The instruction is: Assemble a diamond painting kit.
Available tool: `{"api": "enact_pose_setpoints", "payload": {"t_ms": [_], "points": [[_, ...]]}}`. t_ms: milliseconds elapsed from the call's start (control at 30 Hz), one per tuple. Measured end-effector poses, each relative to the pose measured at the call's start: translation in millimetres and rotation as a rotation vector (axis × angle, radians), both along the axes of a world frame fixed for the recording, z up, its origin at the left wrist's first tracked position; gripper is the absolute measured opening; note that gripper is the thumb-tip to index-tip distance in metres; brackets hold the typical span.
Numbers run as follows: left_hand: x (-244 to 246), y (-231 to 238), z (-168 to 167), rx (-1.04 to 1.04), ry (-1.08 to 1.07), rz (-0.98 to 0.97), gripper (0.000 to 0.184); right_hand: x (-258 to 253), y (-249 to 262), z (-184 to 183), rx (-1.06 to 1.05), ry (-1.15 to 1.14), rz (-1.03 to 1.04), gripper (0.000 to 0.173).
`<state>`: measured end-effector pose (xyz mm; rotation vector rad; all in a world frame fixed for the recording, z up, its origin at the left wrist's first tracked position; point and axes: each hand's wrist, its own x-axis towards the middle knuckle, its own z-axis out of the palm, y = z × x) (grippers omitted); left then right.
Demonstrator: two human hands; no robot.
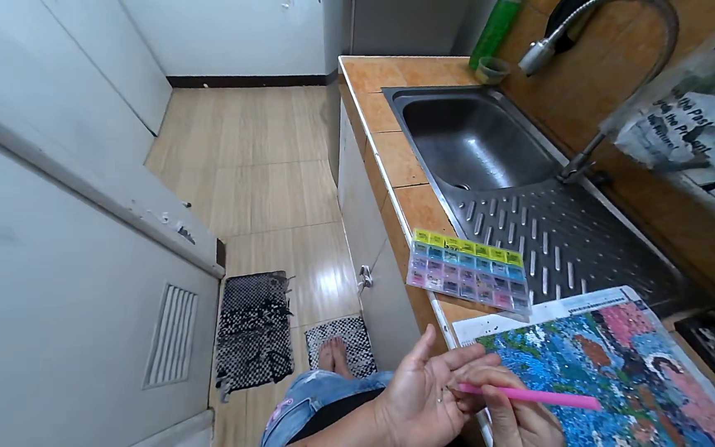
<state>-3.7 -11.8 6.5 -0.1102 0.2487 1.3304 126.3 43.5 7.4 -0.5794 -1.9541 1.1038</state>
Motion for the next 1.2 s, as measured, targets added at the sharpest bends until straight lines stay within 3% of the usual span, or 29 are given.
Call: {"api": "enact_pose_setpoints", "payload": {"t_ms": [1200], "points": [[-0.2, 2.8, -2.2, -0.01, -0.013, 0.008, 0.076, 0.0, 0.4, 0.6, 0.061, -0.007, -0.002, 0.03]]}}
